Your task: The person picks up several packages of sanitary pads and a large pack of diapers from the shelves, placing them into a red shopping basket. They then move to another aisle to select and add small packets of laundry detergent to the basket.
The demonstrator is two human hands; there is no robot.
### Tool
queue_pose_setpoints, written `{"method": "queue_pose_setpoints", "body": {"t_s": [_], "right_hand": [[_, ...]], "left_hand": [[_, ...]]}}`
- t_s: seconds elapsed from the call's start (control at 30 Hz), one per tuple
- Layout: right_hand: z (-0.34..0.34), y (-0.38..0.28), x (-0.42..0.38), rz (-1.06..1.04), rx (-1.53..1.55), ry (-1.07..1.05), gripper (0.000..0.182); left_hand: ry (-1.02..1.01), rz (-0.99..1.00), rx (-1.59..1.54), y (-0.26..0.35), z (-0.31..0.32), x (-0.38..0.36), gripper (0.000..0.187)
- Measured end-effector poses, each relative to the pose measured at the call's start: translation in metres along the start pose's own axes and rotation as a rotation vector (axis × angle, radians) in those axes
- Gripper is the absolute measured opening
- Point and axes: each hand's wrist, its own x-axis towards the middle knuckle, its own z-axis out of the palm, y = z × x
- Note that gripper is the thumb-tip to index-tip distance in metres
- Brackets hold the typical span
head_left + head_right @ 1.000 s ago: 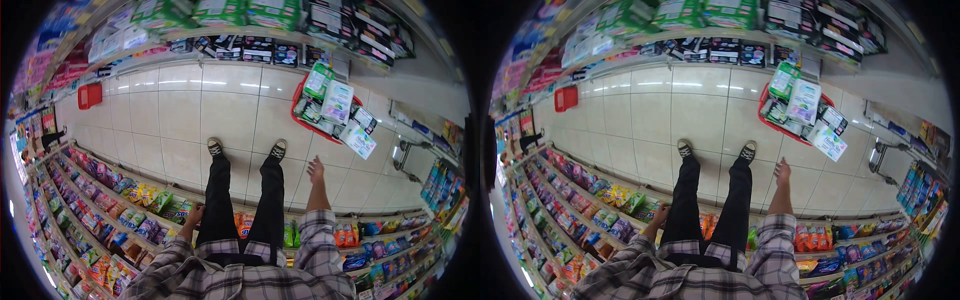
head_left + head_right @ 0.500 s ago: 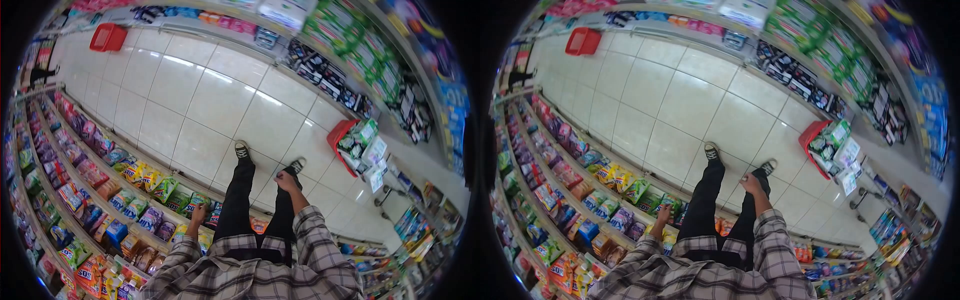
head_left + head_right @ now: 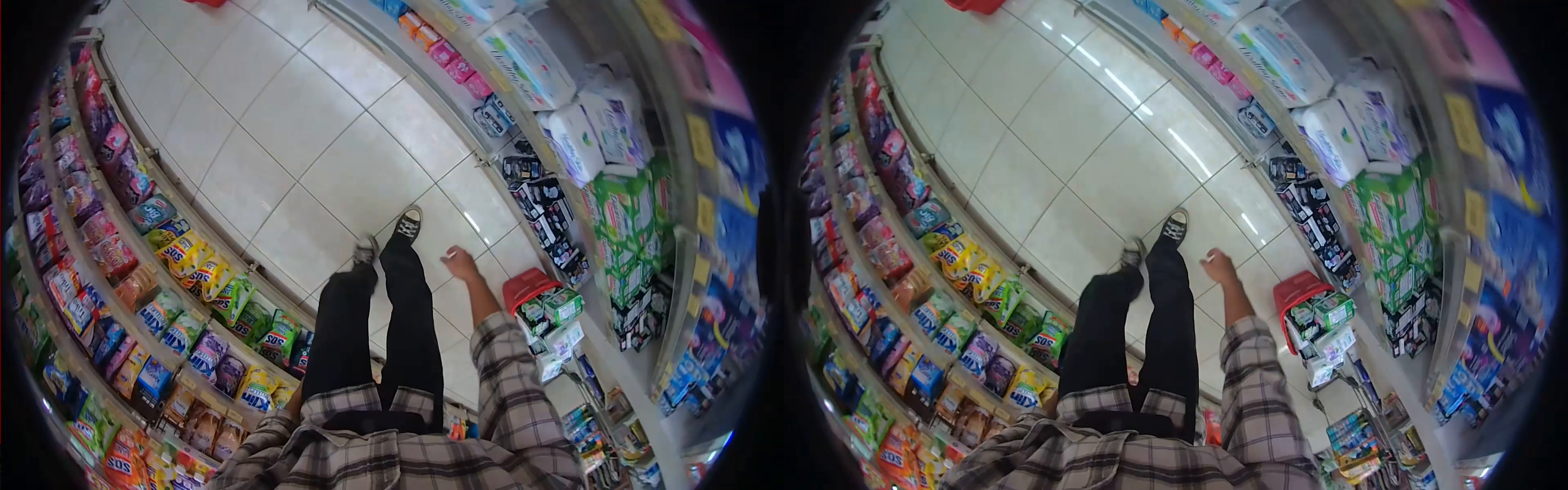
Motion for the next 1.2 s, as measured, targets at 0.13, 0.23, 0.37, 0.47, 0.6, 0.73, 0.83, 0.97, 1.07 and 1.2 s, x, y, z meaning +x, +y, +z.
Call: {"method": "queue_pose_setpoints", "body": {"t_s": [0.13,0.23,0.37,0.47,0.6,0.73,0.83,0.97,1.07,1.2], "right_hand": [[-0.056,-0.028,0.067,0.007,-0.158,0.031,0.037],[-0.092,-0.083,0.111,-0.056,-0.151,-0.028,0.036],[-0.115,-0.139,0.189,-0.188,-0.195,0.048,0.034],[-0.134,-0.184,0.242,-0.196,-0.34,0.003,0.035],[-0.147,-0.229,0.289,-0.167,-0.404,-0.03,0.035],[-0.171,-0.243,0.309,-0.182,-0.426,0.143,0.028],[-0.197,-0.232,0.315,-0.205,-0.659,0.397,0.023],[-0.235,-0.223,0.326,-0.274,-0.692,0.512,0.019],[-0.245,-0.239,0.333,-0.25,-0.653,0.438,0.017],[-0.24,-0.307,0.33,-0.234,-0.638,0.319,0.019]], "left_hand": [[-0.004,-0.072,-0.119,0.03,-0.022,0.012,0.033],[-0.014,-0.101,-0.182,0.048,-0.039,0.036,0.032],[-0.043,-0.101,-0.219,0.057,-0.061,0.081,0.032],[-0.045,-0.115,-0.264,0.059,-0.081,0.099,0.032],[-0.142,-0.195,-0.433,-0.034,-0.037,0.126,0.032],[-0.125,-0.211,-0.376,-0.01,-0.033,0.125,0.032],[-0.122,-0.219,-0.372,0.006,-0.032,0.123,0.032],[-0.106,-0.217,-0.365,-0.001,-0.012,0.12,0.033],[-0.103,-0.198,-0.325,-0.022,0.012,0.116,0.033],[-0.142,-0.218,-0.38,-0.003,0.022,0.119,0.033]]}}
